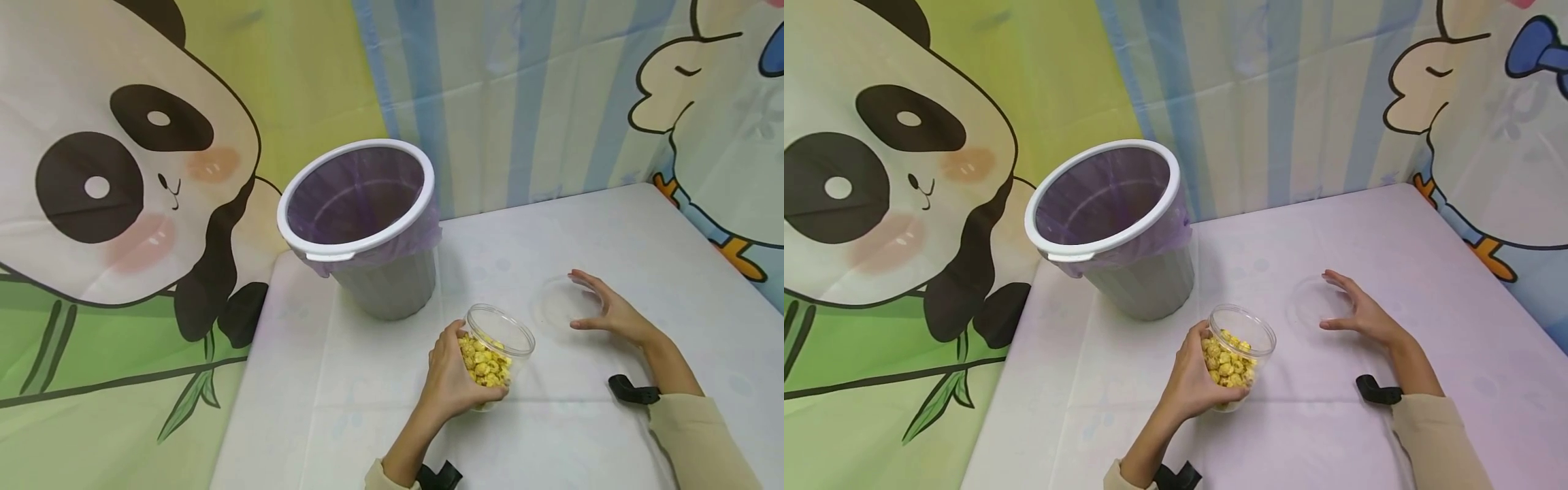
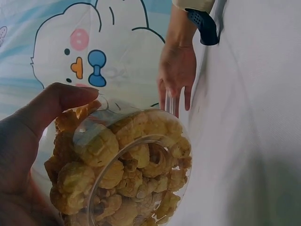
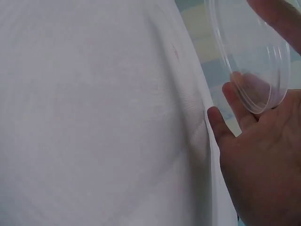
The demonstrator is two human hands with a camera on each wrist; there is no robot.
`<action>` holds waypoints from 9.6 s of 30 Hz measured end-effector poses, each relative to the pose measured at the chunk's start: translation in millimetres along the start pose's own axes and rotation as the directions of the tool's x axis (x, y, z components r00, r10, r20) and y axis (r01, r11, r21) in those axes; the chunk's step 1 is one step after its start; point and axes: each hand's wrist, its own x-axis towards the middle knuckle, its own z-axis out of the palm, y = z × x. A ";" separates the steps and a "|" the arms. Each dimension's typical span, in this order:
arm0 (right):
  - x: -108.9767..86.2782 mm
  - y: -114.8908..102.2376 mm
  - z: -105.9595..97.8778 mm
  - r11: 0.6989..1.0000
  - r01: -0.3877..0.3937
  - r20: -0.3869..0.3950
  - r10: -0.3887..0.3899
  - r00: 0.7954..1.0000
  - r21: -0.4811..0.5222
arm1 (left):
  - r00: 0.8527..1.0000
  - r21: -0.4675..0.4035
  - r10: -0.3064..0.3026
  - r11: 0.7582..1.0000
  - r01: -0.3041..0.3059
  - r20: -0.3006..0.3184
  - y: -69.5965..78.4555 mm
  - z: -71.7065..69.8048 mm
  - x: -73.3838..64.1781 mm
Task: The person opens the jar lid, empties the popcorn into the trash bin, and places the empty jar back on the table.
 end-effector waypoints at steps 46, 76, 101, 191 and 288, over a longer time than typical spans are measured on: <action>-0.1 15.3 -0.9 0.875 0.068 0.035 -0.058 0.998 -0.479 | 0.999 0.035 0.001 0.999 0.001 -0.040 -1.0 1.5 -2.7; 139.0 -211.0 23.4 0.669 0.624 -0.036 -0.693 0.720 -0.403 | 1.000 0.057 -0.008 0.998 0.009 -0.009 2.1 0.2 -14.7; 191.6 -251.8 63.0 0.827 0.467 0.128 -0.450 0.884 -0.314 | 0.999 0.080 0.002 0.997 0.001 -0.041 0.9 -6.0 -16.8; 187.8 -239.2 70.7 0.839 0.508 0.138 -0.489 0.861 -0.197 | 0.872 0.963 0.453 0.091 -0.252 0.186 -3.2 -275.3 172.3; 194.9 -241.7 75.4 0.809 0.552 0.147 -0.532 0.834 -0.203 | 0.899 -0.354 0.301 0.842 -0.407 -0.317 43.7 -191.6 -3.7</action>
